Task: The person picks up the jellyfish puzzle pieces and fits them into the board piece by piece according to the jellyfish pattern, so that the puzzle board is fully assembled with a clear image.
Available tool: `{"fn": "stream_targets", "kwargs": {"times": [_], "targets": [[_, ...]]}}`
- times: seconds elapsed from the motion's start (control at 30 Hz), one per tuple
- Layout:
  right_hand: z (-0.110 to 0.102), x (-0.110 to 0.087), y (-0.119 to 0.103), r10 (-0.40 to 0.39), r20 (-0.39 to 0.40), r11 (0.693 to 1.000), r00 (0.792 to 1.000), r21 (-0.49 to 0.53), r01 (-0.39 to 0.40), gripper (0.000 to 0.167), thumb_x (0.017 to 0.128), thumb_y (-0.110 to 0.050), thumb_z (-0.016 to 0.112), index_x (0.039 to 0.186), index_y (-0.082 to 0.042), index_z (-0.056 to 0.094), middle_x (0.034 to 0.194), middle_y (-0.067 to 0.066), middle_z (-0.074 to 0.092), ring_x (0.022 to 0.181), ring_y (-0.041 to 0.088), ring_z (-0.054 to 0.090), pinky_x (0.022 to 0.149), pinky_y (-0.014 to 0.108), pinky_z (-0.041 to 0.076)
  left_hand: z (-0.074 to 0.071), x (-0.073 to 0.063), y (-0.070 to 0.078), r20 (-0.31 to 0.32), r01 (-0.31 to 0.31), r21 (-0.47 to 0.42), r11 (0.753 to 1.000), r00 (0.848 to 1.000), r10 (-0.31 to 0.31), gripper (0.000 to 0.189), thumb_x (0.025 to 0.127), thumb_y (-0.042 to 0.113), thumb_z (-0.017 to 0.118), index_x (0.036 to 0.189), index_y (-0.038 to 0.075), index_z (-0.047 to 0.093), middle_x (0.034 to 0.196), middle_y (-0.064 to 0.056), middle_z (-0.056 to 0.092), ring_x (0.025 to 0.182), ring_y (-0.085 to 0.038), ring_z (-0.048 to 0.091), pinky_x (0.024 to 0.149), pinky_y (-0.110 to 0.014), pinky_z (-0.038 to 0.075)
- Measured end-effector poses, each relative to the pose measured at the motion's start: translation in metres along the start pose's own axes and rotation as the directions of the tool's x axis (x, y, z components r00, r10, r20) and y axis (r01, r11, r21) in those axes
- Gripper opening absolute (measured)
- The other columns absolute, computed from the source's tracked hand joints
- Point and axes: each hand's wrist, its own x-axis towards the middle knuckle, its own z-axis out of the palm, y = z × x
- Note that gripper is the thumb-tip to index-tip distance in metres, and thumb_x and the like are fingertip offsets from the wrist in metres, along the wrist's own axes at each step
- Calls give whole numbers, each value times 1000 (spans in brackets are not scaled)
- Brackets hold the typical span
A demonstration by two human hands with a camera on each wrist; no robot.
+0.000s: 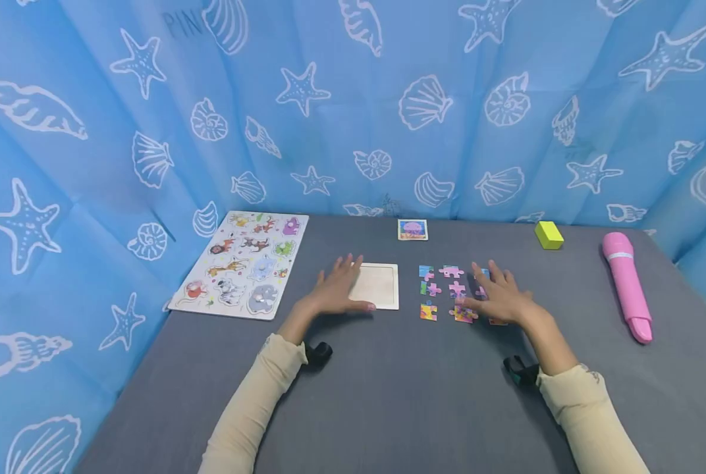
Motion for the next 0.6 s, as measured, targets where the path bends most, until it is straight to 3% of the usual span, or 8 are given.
{"fn": "stream_targets", "kwargs": {"times": [0.1, 0.17, 0.3, 0.4, 0.5, 0.6], "targets": [[-11, 9, -5, -28, -86, 1000, 996, -10, 28, 86, 89, -51, 50, 145, 5, 16, 143, 38, 15, 128, 58, 18, 96, 72, 21, -3, 1, -12, -32, -36, -116, 993, 999, 32, 107, 75, 53, 67, 149, 8, 5, 155, -14, 6, 143, -33, 2, 109, -63, 8], [-15, 17, -9, -45, -136, 999, 990, 8, 47, 77, 91, -43, 52, 142, 7, 23, 140, 38, 26, 126, 55, 26, 98, 67, 25, -4, 0, -19, -25, -28, -160, 987, 999, 24, 108, 75, 48, 71, 148, 5, 5, 155, -14, 5, 143, -32, 1, 110, -60, 7], [-14, 35, -13, -92, -203, 991, 975, 75, 109, 61, 91, -29, 55, 137, 7, 36, 130, 34, 42, 120, 48, 39, 97, 61, 32, -3, -3, -29, 11, -6, -136, 991, 1000, 7, 109, 74, 45, 73, 148, 3, 5, 155, -14, 2, 143, -31, 0, 112, -57, 2], [-9, 47, -13, -162, -233, 980, 959, 77, 184, 51, 89, -18, 58, 131, 8, 45, 116, 32, 52, 105, 43, 48, 89, 55, 39, -1, -1, -29, 16, -25, -104, 994, 1000, 26, 106, 75, 47, 71, 148, 3, 7, 155, -13, 3, 144, -29, 0, 112, -57, 0], [-4, 57, -13, -197, -238, 974, 951, 62, 218, 46, 86, -15, 62, 126, 7, 52, 103, 30, 54, 89, 36, 47, 77, 47, 38, 3, 2, -24, 24, -30, -85, 996, 999, 32, 103, 77, 48, 68, 148, 3, 9, 156, -11, 4, 144, -27, 1, 113, -56, -1], [1, 64, -15, -190, -244, 977, 951, 51, 208, 43, 83, -16, 66, 121, 3, 58, 101, 27, 53, 85, 33, 42, 74, 43, 33, 7, 4, -17, 31, -24, -80, 996, 999, 26, 101, 78, 48, 67, 148, 3, 9, 156, -10, 4, 144, -28, 2, 113, -55, 0]]}}
